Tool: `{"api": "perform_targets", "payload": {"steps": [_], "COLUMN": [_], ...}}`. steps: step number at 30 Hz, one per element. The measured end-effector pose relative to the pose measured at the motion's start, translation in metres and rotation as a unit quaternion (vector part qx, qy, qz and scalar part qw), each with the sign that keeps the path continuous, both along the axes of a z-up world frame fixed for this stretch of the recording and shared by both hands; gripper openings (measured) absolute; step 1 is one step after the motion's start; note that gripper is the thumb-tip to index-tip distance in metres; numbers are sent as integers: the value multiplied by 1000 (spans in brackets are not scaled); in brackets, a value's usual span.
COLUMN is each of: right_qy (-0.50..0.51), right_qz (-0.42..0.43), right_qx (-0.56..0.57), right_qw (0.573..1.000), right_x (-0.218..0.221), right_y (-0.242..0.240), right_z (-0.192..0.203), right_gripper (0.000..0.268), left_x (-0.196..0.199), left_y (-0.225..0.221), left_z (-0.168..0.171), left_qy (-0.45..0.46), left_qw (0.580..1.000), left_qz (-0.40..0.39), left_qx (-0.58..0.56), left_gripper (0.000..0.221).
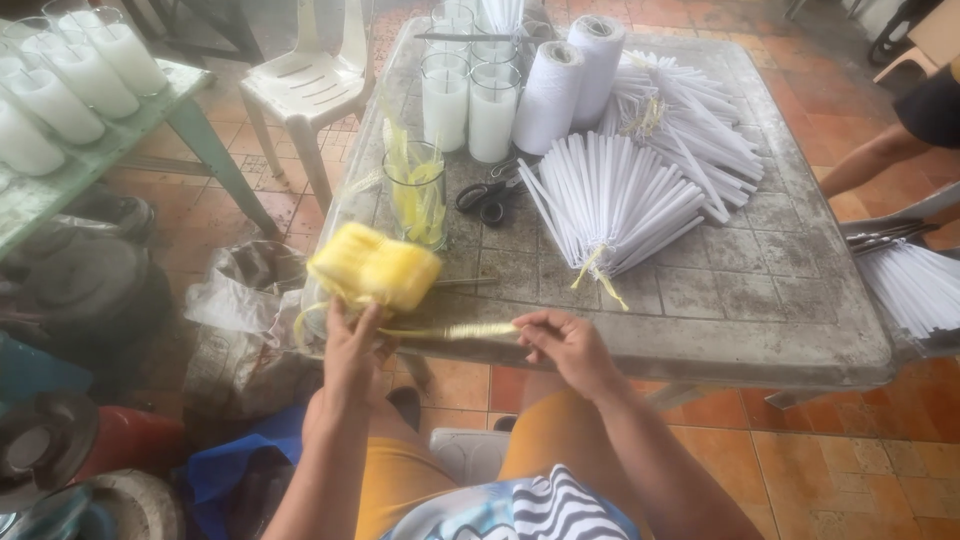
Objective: Tying yellow string around bundles of white paper sticks and cutting the string with scissors in a production setting.
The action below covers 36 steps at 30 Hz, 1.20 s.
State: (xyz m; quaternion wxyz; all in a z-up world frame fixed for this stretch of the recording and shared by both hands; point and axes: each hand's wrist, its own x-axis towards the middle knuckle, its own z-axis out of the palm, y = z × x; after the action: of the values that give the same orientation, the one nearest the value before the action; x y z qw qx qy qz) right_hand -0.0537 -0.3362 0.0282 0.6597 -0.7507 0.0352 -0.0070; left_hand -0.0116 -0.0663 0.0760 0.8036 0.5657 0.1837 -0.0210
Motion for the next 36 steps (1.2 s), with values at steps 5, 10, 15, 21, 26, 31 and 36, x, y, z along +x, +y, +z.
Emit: {"api": "perform_targets", "payload": {"steps": [5, 10, 15, 21, 26, 31, 36], "right_qy": [7, -39, -146, -137, -100, -57, -69], "right_qz": [-49, -45, 12, -11, -109, -129, -122], "right_qx": [252, 386, 433, 251, 22, -330, -523], "right_qw": [967, 921, 889, 958, 989, 933, 841], "right_x": [10, 8, -7, -27, -24, 0, 23], "right_y": [-23, -56, -93, -70, -56, -49, -49], "right_z": [-12, -24, -22, 18, 28, 27, 21], "right_gripper": [22, 25, 31, 47, 35, 23, 31], "left_x": [-2, -12, -7, 5, 4, 10, 33], "left_y": [9, 27, 65, 85, 84, 91, 85], "left_z": [5, 24, 0, -45, -62, -63, -51], "left_qy": [-29, -22, -15, -105, -173, -275, -360], "left_qw": [987, 960, 945, 910, 887, 813, 580], "left_qz": [-149, -193, -113, -3, 36, -17, -171], "left_qx": [56, 200, 306, 401, 427, 513, 711], "left_gripper": [86, 71, 35, 23, 32, 69, 98]}}
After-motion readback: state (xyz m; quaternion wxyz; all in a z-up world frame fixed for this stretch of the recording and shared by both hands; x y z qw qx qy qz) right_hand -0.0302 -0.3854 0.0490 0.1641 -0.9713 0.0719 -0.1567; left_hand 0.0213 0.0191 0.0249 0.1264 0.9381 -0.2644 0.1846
